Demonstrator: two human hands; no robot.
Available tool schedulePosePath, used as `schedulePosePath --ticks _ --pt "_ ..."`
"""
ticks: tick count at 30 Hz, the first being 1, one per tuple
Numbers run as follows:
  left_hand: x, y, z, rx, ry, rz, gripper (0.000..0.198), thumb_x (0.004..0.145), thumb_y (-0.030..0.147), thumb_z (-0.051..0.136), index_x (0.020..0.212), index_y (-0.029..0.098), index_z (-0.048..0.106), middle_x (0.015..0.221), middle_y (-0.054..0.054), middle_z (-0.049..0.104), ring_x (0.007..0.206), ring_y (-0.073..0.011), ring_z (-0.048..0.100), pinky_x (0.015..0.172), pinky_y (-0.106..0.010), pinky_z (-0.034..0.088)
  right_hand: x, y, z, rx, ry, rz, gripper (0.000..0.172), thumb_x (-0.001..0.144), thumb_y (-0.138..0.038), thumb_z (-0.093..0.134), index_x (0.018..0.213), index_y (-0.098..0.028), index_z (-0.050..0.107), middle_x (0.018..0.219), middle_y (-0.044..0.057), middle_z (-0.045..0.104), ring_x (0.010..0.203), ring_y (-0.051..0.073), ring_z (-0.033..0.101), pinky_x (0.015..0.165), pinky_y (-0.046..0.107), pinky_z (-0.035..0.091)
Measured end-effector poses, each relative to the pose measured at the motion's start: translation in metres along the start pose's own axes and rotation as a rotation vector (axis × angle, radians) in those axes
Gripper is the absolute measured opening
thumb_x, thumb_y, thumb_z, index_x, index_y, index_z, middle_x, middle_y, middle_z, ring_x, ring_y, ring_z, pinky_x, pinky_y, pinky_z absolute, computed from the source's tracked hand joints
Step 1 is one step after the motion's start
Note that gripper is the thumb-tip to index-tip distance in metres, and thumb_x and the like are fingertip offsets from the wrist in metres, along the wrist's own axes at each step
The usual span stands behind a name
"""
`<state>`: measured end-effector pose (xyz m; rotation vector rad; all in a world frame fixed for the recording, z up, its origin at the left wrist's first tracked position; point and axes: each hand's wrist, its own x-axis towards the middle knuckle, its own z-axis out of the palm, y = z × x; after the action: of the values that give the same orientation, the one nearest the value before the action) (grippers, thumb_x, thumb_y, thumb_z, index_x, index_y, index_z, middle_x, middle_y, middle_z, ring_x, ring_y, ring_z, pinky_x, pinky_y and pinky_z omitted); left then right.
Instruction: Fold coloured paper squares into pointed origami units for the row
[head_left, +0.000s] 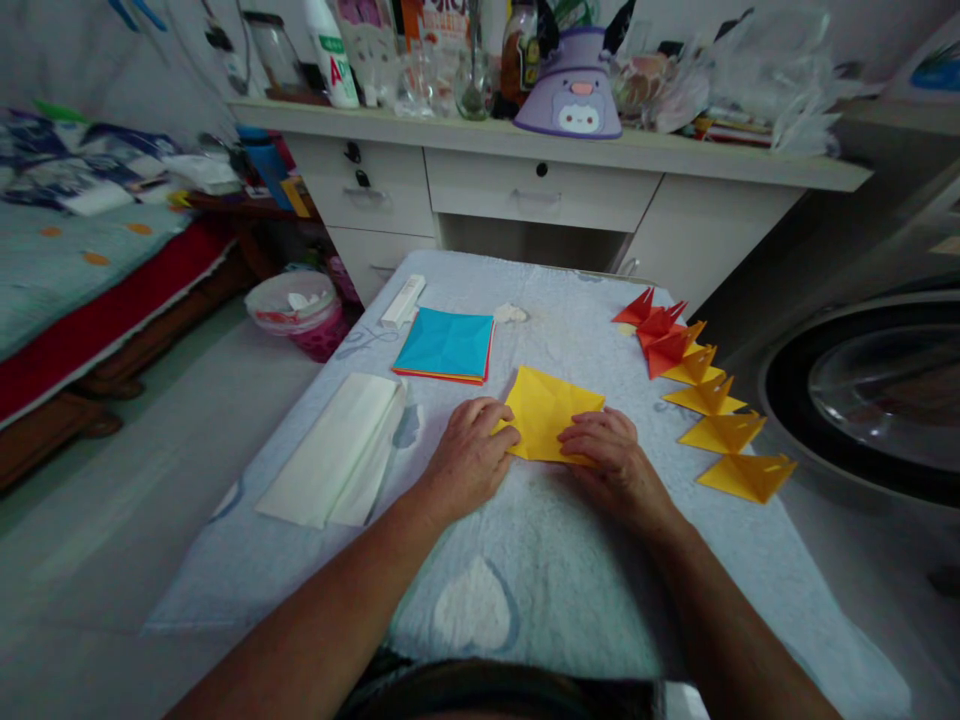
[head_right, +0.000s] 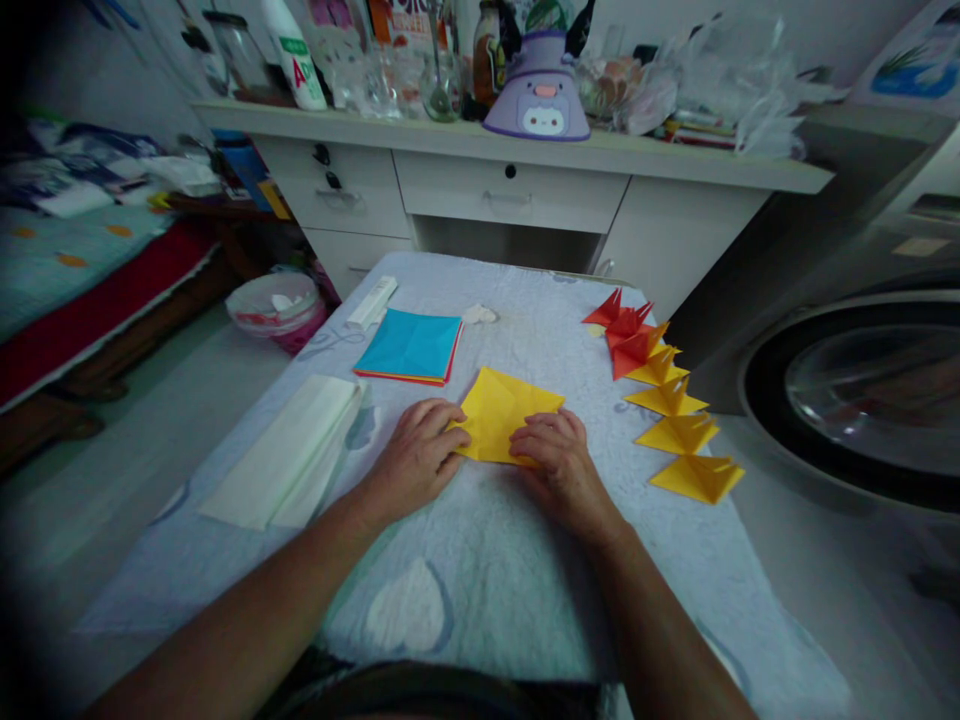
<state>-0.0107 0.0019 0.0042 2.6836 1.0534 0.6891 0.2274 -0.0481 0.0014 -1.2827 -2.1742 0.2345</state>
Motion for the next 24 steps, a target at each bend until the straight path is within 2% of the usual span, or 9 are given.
schedulePosePath --ticks 3,6,10,15,18,20,24 --pt "0.001 -0.003 0.0 0.007 -0.002 0.001 0.008 0.086 0.016 0.058 0.083 0.02 0.065 0.101 -0.005 0.061 0.104 -0.024 0.048 0.095 -0.042 0.041 0.001 0.002 -0.001 -0.007 -0.029 0.011 0.012 0.087 -0.023 0.059 0.097 -0.023 0.065 0.1 0.006 0.072 0.103 0.023 0.059 0.1 0.046 0.033" --pt "0.002 -0.003 -0.003 0.007 -0.039 -0.002 0.006 0.085 0.016 0.059 0.081 0.019 0.063 0.094 -0.004 0.061 0.099 -0.023 0.049 0.09 -0.04 0.041 0.001 0.004 -0.003 -0.039 -0.065 0.052 0.01 0.086 -0.02 0.058 0.091 -0.022 0.066 0.092 0.005 0.071 0.095 0.023 0.061 0.093 0.044 0.036" --pt "0.002 -0.002 -0.007 -0.018 -0.093 -0.024 0.004 0.082 0.015 0.061 0.079 0.018 0.062 0.092 -0.004 0.059 0.097 -0.0222 0.049 0.088 -0.038 0.041 0.001 0.007 -0.004 -0.03 -0.074 0.118 0.012 0.088 -0.024 0.055 0.086 -0.02 0.067 0.084 0.005 0.07 0.085 0.021 0.061 0.085 0.039 0.039" --pt "0.001 -0.005 -0.008 -0.057 -0.14 -0.066 0.004 0.081 0.016 0.061 0.078 0.019 0.063 0.092 -0.004 0.058 0.097 -0.0223 0.049 0.087 -0.037 0.042 0.001 0.008 -0.002 0.053 -0.092 0.229 0.016 0.091 -0.028 0.052 0.089 -0.02 0.065 0.085 0.006 0.067 0.083 0.02 0.059 0.079 0.035 0.042" --pt "0.001 -0.006 -0.007 -0.081 -0.15 -0.092 0.006 0.083 0.018 0.06 0.079 0.018 0.063 0.093 -0.004 0.058 0.097 -0.0219 0.049 0.087 -0.037 0.042 0.002 0.007 0.0 0.015 -0.096 0.301 0.02 0.092 -0.03 0.049 0.079 -0.019 0.06 0.077 0.005 0.062 0.077 0.02 0.055 0.073 0.033 0.04" --pt "0.001 -0.007 -0.006 -0.088 -0.149 -0.11 0.008 0.085 0.018 0.058 0.079 0.018 0.063 0.093 -0.005 0.057 0.097 -0.0218 0.049 0.088 -0.037 0.042 0.003 0.007 0.004 -0.052 -0.072 0.342 0.022 0.09 -0.031 0.05 0.074 -0.019 0.057 0.078 0.005 0.06 0.079 0.021 0.053 0.074 0.034 0.039" --pt "0.0 -0.007 -0.004 -0.071 -0.139 -0.149 0.008 0.086 0.018 0.056 0.079 0.018 0.06 0.094 -0.005 0.056 0.097 -0.0216 0.048 0.088 -0.036 0.042 0.004 0.009 0.012 -0.155 -0.004 0.467 0.018 0.086 -0.032 0.056 0.074 -0.019 0.059 0.093 0.008 0.062 0.09 0.024 0.052 0.081 0.037 0.037"
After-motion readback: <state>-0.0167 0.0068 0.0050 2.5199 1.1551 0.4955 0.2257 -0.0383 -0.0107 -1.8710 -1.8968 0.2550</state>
